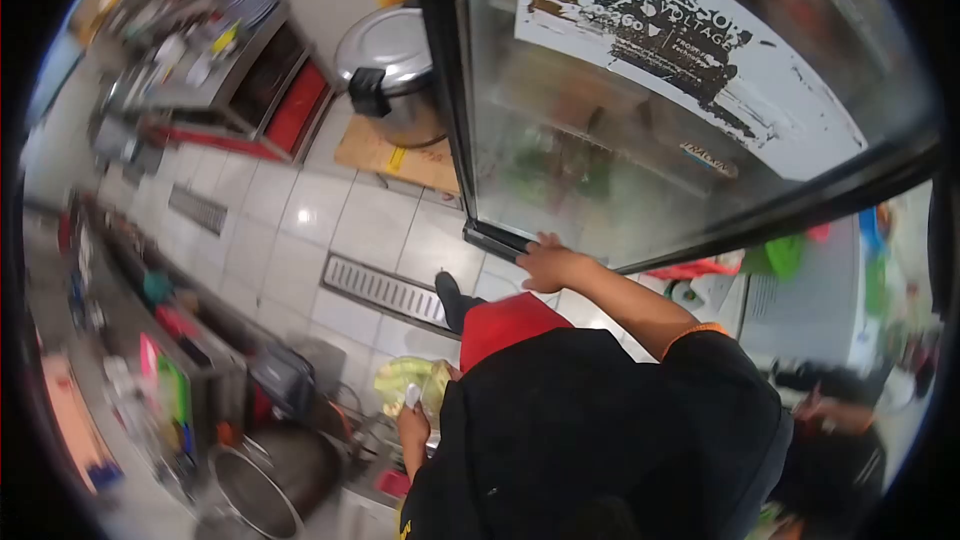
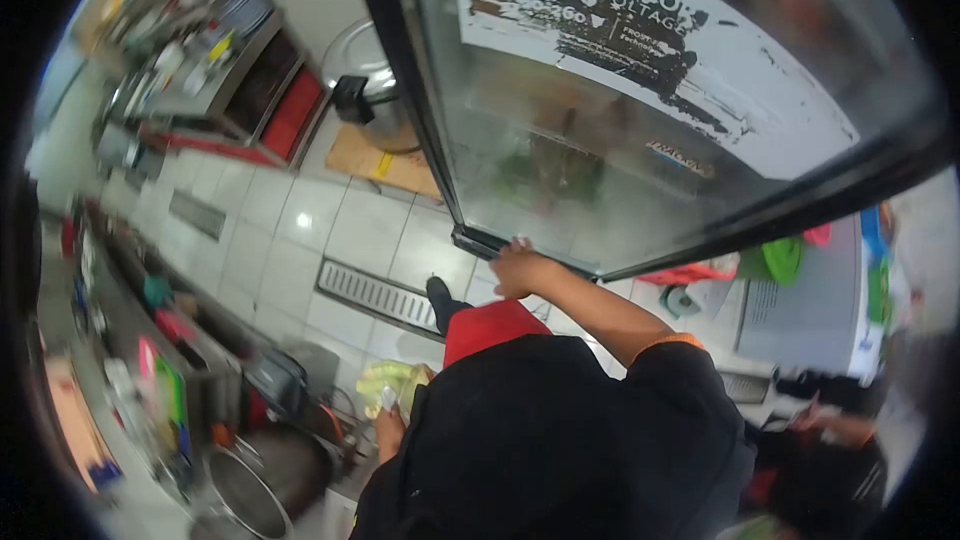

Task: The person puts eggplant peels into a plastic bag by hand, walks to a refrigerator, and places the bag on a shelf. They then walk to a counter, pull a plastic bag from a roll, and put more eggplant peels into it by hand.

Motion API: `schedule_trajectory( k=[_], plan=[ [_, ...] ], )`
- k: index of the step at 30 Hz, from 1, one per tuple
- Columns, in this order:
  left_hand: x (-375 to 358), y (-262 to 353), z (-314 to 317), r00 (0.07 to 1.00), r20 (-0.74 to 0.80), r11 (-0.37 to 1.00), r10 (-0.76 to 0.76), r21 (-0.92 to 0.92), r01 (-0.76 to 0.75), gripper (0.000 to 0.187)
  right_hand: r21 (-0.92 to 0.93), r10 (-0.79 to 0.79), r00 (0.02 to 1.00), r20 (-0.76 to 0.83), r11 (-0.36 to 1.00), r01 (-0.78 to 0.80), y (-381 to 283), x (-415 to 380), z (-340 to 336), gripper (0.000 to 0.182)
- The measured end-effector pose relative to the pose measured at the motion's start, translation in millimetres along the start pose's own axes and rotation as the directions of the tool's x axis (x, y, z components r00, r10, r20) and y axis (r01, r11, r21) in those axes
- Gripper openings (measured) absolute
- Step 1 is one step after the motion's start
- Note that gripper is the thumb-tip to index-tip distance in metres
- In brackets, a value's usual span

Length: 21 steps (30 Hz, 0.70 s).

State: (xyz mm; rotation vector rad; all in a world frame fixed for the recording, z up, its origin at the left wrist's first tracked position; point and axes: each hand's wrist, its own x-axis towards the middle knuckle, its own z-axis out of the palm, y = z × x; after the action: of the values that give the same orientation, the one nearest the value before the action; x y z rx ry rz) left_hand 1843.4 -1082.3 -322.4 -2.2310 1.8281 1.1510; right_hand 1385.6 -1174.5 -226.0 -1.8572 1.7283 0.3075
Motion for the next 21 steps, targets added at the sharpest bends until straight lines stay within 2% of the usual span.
schedule_trajectory(
  k=[1,2,3,4,5,6,8,9,10,11,12,15,16,17,19,21],
  plan=[
    [22.3,-0.8,-20.3,1.000,0.002,1.000,0.011,0.010,-0.011,0.039,-0.002,-0.059,0.998,-0.009,0.998,0.059,-5.8,18.2,1.7,0.048],
    [45.2,-4.0,-42.9,0.999,0.021,0.998,0.034,0.052,-0.035,0.040,0.020,-0.170,0.955,-0.244,0.983,0.180,-11.4,40.1,-0.4,0.043],
    [68.1,-7.0,-65.2,0.998,0.039,0.994,0.058,0.093,-0.061,0.042,0.004,-0.250,0.845,-0.473,0.958,0.285,-18.6,63.4,-7.6,0.037],
    [84.9,-13.4,-87.2,0.996,0.053,0.988,0.079,0.127,-0.085,0.043,-0.100,-0.242,0.803,-0.545,0.969,0.225,-33.4,81.0,-51.5,0.026],
    [103.2,-21.2,-110.2,0.993,0.054,0.984,0.100,0.140,-0.107,0.043,-0.205,-0.283,0.661,-0.695,0.959,0.196,-43.5,94.4,-99.6,0.018],
    [120.2,-25.5,-134.1,0.991,0.059,0.984,0.117,0.131,-0.124,0.044,-0.304,-0.351,0.289,-0.891,0.932,0.195,-49.7,116.5,-137.9,0.010],
    [142.6,-37.5,-180.8,0.989,0.070,0.985,0.133,0.098,-0.139,0.045,-0.402,-0.313,0.371,-0.874,0.896,-0.191,-59.4,145.4,-200.5,0.018],
    [153.5,-42.8,-202.2,0.987,0.074,0.987,0.142,0.070,-0.147,0.046,-0.529,-0.219,0.617,-0.756,0.759,-0.379,-73.6,148.1,-214.2,0.023],
    [168.1,-49.2,-219.0,0.984,0.076,0.985,0.163,0.047,-0.167,0.047,-0.680,-0.053,0.795,-0.604,0.555,-0.479,-85.2,150.0,-230.1,0.027],
    [184.6,-54.1,-231.6,0.978,0.078,0.981,0.192,0.018,-0.194,0.048,-0.819,0.172,0.877,-0.448,0.314,-0.480,-95.9,151.0,-248.4,0.032],
    [204.8,-60.3,-239.9,0.953,0.067,0.955,0.295,0.015,-0.297,0.051,-0.911,0.361,0.899,-0.248,0.229,-0.343,-104.9,149.7,-266.2,0.042],
    [257.8,-55.4,-259.8,0.911,0.111,0.917,0.397,-0.016,-0.398,0.051,-0.776,0.373,0.816,-0.443,0.297,-0.557,-110.4,160.1,-268.2,0.040],
    [276.9,-42.3,-274.8,0.882,0.197,0.878,0.429,0.138,-0.458,0.051,-0.732,0.435,0.765,-0.475,0.288,-0.618,-100.7,186.6,-257.5,0.041],
    [295.3,-36.5,-282.7,0.897,0.185,0.896,0.402,0.124,-0.427,0.051,-0.705,0.455,0.730,-0.510,0.266,-0.658,-101.5,188.4,-254.6,0.042],
    [329.9,-44.2,-293.5,0.925,0.155,0.929,0.348,0.074,-0.362,0.051,-0.684,0.427,0.733,-0.529,0.298,-0.666,-115.5,170.7,-257.9,0.040],
    [359.6,-44.3,-316.3,0.871,0.156,0.884,0.466,-0.048,-0.464,0.050,-0.665,0.430,0.704,-0.565,0.267,-0.697,-130.8,167.1,-255.7,0.037]
  ],
)
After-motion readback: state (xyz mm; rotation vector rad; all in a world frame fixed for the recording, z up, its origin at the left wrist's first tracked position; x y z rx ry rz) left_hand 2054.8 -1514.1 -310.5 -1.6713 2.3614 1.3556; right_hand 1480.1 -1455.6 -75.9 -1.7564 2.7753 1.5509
